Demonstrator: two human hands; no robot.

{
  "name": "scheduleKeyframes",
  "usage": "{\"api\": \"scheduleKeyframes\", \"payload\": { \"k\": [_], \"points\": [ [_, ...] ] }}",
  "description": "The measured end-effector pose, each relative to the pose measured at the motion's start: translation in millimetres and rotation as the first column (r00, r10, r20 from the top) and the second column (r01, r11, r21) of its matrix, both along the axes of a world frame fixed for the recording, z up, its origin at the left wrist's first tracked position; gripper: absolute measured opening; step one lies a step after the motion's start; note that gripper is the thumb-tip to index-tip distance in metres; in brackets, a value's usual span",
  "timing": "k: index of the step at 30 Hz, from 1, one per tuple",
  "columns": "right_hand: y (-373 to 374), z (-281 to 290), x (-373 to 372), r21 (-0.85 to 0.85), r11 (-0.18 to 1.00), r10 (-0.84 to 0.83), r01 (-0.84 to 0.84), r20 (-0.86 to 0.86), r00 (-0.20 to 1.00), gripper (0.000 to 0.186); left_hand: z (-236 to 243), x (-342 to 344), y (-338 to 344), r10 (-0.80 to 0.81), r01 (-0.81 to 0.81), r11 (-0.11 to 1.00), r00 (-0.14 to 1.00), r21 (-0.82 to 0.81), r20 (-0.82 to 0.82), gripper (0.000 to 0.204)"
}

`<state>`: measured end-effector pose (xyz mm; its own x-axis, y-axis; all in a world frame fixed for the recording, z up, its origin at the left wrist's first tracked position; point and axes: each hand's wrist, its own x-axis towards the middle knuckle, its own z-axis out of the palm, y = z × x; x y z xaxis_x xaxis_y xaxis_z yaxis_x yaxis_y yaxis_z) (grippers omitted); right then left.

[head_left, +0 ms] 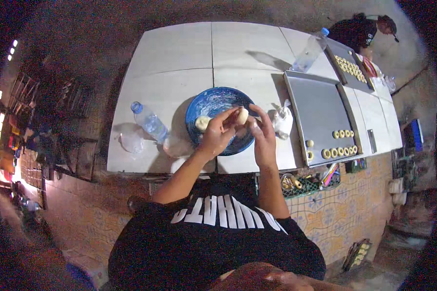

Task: The person shapes dough balls by hand, pokes holes into their centers to form rings, and places the shaped dough onto a metal tray.

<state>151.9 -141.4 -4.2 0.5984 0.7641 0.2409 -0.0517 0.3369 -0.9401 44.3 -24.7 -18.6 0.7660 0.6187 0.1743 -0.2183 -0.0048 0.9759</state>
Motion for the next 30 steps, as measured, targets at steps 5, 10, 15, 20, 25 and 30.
{"api": "scheduleKeyframes", "payload": {
  "k": [5,10,15,20,25,30],
  "points": [
    [1,0,-7,-0.007,0.999,0.039,-0.039,0.234,0.972,0.059,1,0,-2,0.144,-0.143,0.985,0.990,0.093,-0.003,0.044],
    [8,2,-19,-0.042,0.991,-0.102,0.130,0.401,0.911,0.058,2,-2,8,0.295,-0.330,0.906,0.941,0.264,0.164,0.025],
    [11,18,-18,-0.133,0.942,-0.128,0.309,0.710,0.693,0.041,1,-6,24,0.197,-0.196,0.979,0.980,0.065,-0.013,0.028],
    [20,-7,-26,-0.138,0.959,-0.169,0.248,0.421,0.891,0.031,14,-22,33,-0.109,0.107,0.849,0.994,-0.517,0.026,0.039],
    [30,-11,-25,-0.061,0.994,-0.082,0.087,0.083,0.993,0.035,4,-23,46,-0.135,0.151,0.935,0.988,-0.320,0.074,0.039],
    [37,-11,-30,-0.085,0.996,-0.033,0.016,-0.212,0.977,0.045,16,-31,61,-0.082,0.100,0.974,0.992,0.203,-0.099,0.037]
  ]
}}
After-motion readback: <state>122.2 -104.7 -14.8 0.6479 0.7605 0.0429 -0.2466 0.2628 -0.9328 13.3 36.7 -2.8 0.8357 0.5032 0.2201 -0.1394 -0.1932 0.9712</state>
